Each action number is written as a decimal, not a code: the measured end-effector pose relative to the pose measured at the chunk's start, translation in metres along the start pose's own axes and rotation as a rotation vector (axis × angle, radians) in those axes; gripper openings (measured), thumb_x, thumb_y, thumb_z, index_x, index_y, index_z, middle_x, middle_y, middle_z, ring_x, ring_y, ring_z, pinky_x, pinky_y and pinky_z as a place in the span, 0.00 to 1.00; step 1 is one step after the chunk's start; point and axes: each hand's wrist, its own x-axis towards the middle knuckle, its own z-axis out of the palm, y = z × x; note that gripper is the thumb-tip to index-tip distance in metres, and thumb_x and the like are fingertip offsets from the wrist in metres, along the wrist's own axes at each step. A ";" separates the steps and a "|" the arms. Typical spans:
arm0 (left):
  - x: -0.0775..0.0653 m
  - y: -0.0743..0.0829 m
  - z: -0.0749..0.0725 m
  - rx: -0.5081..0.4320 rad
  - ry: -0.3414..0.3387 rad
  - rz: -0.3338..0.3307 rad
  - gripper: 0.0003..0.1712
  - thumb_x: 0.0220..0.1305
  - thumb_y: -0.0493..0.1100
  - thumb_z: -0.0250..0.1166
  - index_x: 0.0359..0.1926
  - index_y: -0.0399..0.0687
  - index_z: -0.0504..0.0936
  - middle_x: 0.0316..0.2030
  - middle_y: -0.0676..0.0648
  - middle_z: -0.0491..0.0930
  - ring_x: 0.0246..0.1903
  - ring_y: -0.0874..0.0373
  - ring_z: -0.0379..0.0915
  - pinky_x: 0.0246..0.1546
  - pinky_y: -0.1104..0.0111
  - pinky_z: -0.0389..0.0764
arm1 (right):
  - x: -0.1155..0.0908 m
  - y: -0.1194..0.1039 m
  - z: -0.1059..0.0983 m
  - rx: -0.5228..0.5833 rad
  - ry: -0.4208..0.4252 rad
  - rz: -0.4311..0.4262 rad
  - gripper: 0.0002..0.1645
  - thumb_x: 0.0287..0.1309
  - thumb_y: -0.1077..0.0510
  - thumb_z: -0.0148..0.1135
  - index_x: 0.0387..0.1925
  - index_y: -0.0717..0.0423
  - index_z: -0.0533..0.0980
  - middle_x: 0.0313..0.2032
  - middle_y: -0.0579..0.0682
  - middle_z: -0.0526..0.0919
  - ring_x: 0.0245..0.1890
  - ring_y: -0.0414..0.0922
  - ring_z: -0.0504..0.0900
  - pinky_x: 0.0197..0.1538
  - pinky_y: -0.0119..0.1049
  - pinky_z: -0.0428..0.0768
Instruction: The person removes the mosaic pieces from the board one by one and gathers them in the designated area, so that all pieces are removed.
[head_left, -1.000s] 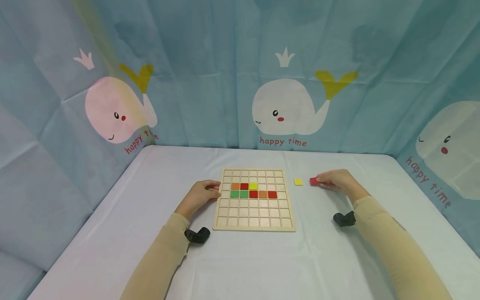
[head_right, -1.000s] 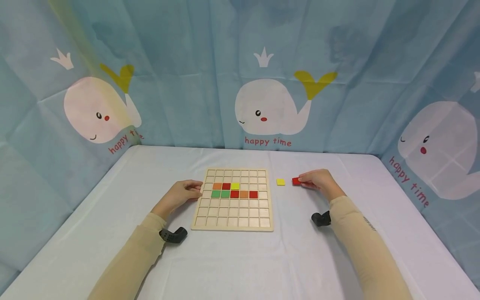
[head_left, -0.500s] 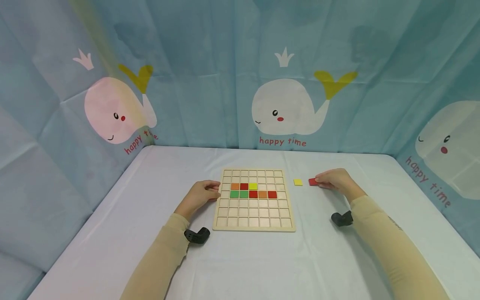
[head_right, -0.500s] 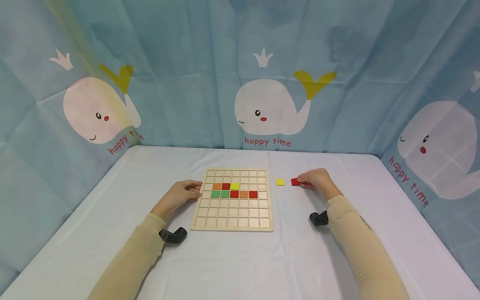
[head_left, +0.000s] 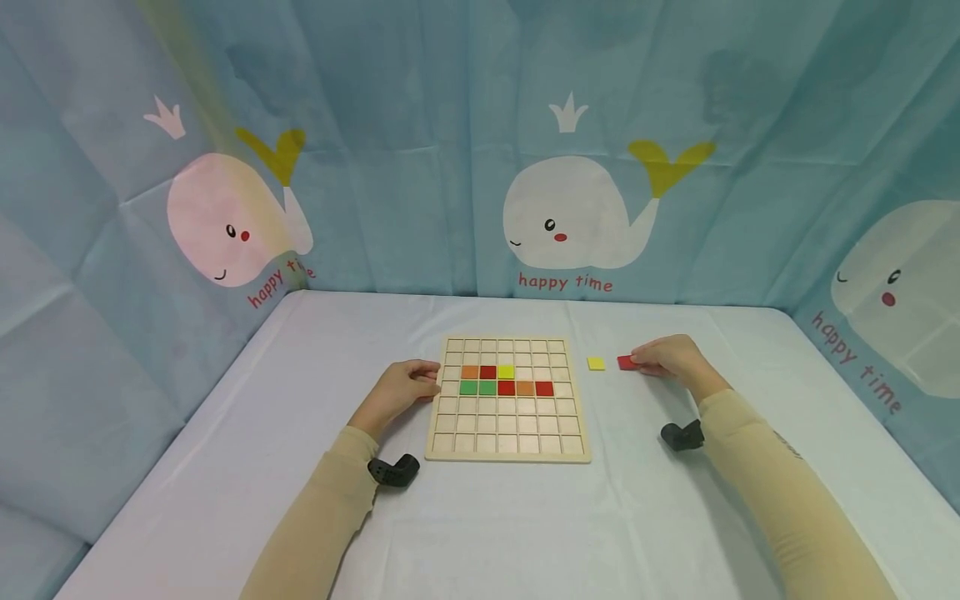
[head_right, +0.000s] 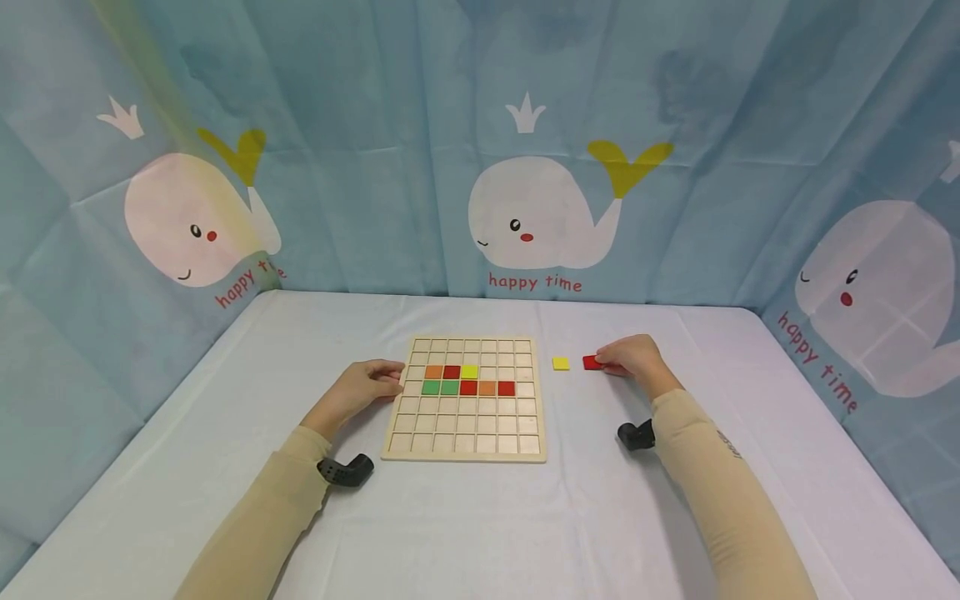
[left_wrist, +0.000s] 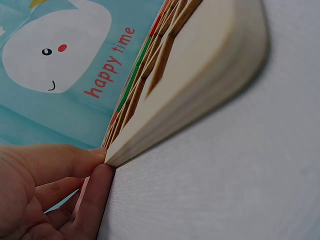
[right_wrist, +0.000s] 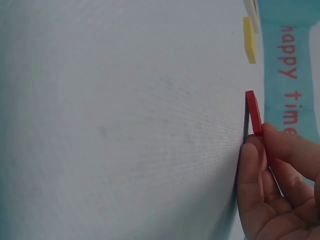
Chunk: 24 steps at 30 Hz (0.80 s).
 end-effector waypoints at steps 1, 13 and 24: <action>0.000 0.000 0.000 0.001 0.000 0.001 0.28 0.62 0.34 0.67 0.64 0.41 0.76 0.50 0.42 0.79 0.46 0.56 0.75 0.42 0.73 0.82 | 0.000 0.000 0.000 0.003 -0.003 -0.007 0.25 0.60 0.60 0.68 0.57 0.69 0.77 0.32 0.46 0.85 0.24 0.29 0.81 0.37 0.25 0.85; 0.000 0.001 0.000 -0.021 -0.005 -0.010 0.27 0.61 0.33 0.67 0.63 0.40 0.76 0.49 0.42 0.79 0.44 0.56 0.75 0.41 0.73 0.83 | 0.008 -0.003 0.002 0.025 0.068 0.093 0.29 0.60 0.59 0.68 0.60 0.68 0.75 0.27 0.46 0.85 0.22 0.32 0.81 0.35 0.24 0.84; -0.002 0.000 0.000 -0.030 -0.017 0.005 0.28 0.62 0.32 0.66 0.64 0.39 0.75 0.50 0.41 0.78 0.45 0.55 0.77 0.43 0.70 0.84 | -0.018 -0.028 0.014 0.155 0.061 0.002 0.29 0.65 0.55 0.64 0.64 0.64 0.73 0.39 0.50 0.88 0.26 0.31 0.84 0.47 0.28 0.84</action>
